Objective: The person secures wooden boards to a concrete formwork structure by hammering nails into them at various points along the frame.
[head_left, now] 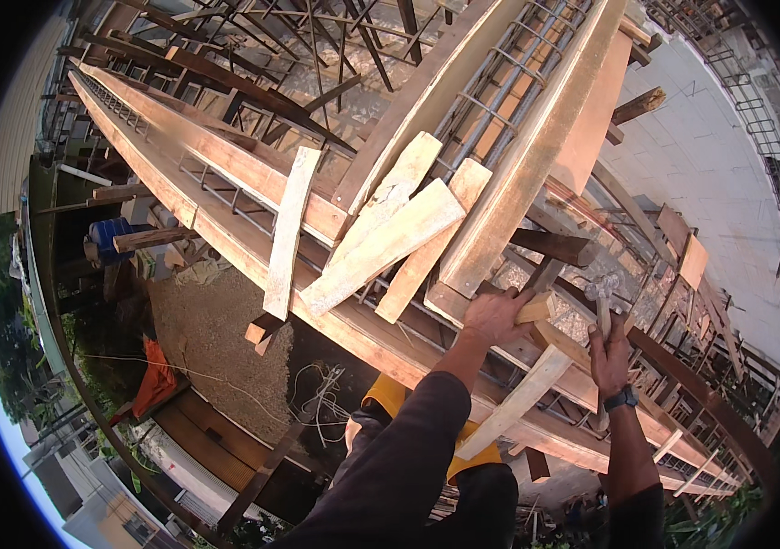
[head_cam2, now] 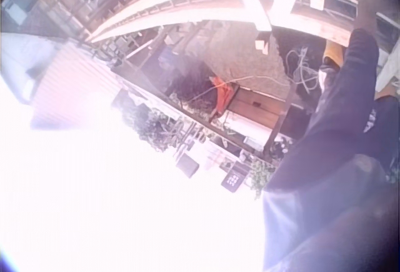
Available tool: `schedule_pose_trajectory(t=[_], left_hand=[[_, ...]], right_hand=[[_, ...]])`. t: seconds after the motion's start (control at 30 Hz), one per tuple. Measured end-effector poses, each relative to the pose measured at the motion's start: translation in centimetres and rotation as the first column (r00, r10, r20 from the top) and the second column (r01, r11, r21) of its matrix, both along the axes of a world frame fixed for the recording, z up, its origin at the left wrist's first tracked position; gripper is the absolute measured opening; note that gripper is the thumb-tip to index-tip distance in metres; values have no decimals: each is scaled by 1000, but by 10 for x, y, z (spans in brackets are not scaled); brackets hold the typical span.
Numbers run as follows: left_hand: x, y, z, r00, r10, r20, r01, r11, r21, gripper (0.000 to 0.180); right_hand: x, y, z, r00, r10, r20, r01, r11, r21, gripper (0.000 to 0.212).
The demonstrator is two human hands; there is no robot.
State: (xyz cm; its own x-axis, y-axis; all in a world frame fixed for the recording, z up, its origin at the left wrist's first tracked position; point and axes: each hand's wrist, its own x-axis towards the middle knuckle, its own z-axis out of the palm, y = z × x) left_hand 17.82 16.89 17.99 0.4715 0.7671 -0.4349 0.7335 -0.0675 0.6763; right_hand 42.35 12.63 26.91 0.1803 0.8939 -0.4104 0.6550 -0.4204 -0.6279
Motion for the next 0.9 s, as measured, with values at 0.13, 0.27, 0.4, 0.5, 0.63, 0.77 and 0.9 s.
schedule_pose_trajectory(t=[0.13, 0.27, 0.4, 0.5, 0.63, 0.77, 0.9], left_hand=[[-8, -5, -7, 989, 23, 146, -38, 994, 104, 62], [-13, -3, -5, 960, 98, 262, -155, 966, 208, 53], [-20, -7, -8, 944, 10, 329, -79, 977, 197, 48], [-26, -11, -10, 914, 23, 405, -111, 975, 194, 45], [-34, -8, -4, 885, 4, 465, -92, 982, 167, 44], [-46, -13, -2, 813, -63, 578, -71, 976, 207, 47], [-95, -51, 3, 743, -131, 656, -55, 965, 255, 53]], right_hand=[[-87, 113, -22, 992, 112, 61, -123, 970, 209, 35], [-122, 191, -71, 983, 26, 184, -89, 935, 343, 41], [-124, 237, -80, 919, 138, 368, -222, 955, 197, 43], [-144, 248, -97, 882, 77, 465, -164, 975, 149, 44], [-131, 254, -109, 877, 124, 464, -193, 976, 103, 52], [-106, 270, -131, 890, 225, 397, -298, 945, 133, 72], [-140, 257, -153, 878, 179, 445, -255, 960, 118, 82]])
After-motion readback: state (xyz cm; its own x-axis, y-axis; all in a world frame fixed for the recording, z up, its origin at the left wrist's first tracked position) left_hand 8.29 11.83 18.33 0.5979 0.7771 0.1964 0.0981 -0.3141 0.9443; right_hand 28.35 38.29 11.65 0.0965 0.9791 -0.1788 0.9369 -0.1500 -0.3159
